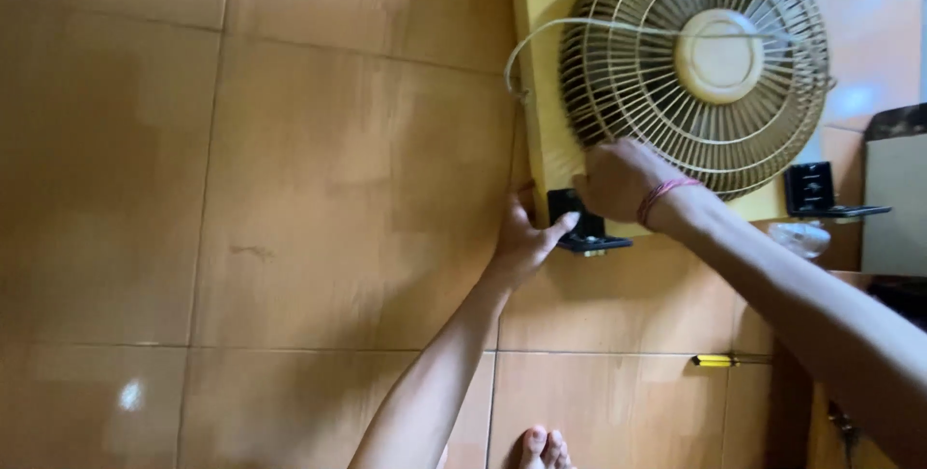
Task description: Cleaning the grill of a box fan using a toothbrush and cleaning solution while inspecting its components.
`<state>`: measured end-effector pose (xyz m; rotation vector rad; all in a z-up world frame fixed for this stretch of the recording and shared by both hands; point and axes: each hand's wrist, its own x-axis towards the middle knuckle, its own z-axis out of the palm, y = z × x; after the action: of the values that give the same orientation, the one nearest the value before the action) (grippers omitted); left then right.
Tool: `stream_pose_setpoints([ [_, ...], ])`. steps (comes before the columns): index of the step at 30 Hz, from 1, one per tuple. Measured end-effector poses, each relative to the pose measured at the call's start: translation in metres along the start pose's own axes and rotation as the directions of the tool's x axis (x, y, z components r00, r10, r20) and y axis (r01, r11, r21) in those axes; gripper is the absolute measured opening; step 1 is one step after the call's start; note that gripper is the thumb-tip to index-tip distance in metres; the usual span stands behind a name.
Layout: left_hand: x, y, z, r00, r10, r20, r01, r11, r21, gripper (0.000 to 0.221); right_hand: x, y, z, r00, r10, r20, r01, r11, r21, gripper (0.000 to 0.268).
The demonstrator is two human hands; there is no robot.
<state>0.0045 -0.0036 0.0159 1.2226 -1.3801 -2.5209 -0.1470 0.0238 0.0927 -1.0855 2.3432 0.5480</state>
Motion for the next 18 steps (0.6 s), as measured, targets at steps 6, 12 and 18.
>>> stream_pose_setpoints([
  [6,0.001,0.002,-0.01,1.0,0.007,-0.004,-0.007,0.997,0.071,0.086,-0.032,-0.005,-0.031,0.955,-0.291,0.053,0.295,0.95,-0.105,0.029],
  [12,0.001,0.007,-0.007,1.0,-0.013,-0.027,0.015,0.998,0.066,0.086,-0.036,0.004,-0.026,0.966,-0.258,0.01,0.256,0.963,0.084,0.035],
  [18,0.005,0.008,-0.008,0.999,-0.042,0.002,0.042,0.991,0.13,0.096,-0.02,0.008,-0.001,0.879,-0.471,-0.078,0.453,0.874,-0.175,0.017],
])
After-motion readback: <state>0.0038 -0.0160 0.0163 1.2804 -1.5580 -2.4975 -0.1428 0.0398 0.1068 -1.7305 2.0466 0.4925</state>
